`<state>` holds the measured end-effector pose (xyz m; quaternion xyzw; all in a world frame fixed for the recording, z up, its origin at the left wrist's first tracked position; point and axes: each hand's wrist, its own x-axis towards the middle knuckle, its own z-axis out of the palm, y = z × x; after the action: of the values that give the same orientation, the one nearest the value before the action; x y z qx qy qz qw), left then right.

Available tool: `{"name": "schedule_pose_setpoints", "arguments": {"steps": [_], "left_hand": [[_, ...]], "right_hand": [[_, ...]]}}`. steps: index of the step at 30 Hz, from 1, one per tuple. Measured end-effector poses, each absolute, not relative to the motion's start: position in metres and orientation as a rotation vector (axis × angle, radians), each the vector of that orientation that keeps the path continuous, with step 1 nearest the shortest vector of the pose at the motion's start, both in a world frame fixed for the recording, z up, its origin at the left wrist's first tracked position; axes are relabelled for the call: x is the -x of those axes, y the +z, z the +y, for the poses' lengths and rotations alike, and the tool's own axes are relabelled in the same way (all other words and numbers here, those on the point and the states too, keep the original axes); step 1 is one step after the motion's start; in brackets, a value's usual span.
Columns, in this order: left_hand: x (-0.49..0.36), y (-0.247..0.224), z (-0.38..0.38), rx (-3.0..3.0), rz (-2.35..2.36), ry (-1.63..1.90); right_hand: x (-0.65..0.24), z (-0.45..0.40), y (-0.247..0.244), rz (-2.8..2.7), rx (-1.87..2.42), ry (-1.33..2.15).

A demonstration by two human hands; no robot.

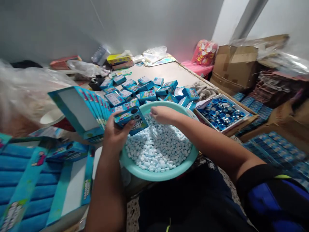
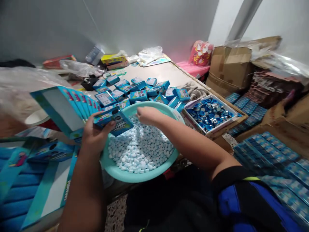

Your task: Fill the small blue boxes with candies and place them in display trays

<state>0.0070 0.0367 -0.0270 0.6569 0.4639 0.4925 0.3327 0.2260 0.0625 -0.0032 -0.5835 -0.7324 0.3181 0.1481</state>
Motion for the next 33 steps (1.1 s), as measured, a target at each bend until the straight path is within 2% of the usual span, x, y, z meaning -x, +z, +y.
{"name": "schedule_pose_setpoints", "arguments": {"steps": [5,15,21,24,27,33], "left_hand": [[-0.006,-0.034,0.041,-1.720,1.273,1.275],[-0.008,-0.028,0.033,-1.734,1.345,1.203],[-0.009,-0.022,0.028,-1.887,1.289,1.050],[-0.011,-0.019,0.025,-1.975,1.292,0.968],[-0.015,-0.016,0.020,-2.050,1.335,0.900],[-0.020,-0.010,0.015,-2.108,1.318,0.746]], "right_hand": [[-0.212,0.037,-0.015,-2.667,1.615,0.840],[-0.209,0.044,-0.031,-2.542,1.263,0.880],[-0.236,0.058,-0.005,-2.195,1.239,0.785],[-0.232,0.061,0.001,-1.671,1.173,0.965],[-0.217,0.062,0.004,-1.219,0.910,1.185],[-0.195,0.058,0.008,-0.975,0.741,1.305]]}}
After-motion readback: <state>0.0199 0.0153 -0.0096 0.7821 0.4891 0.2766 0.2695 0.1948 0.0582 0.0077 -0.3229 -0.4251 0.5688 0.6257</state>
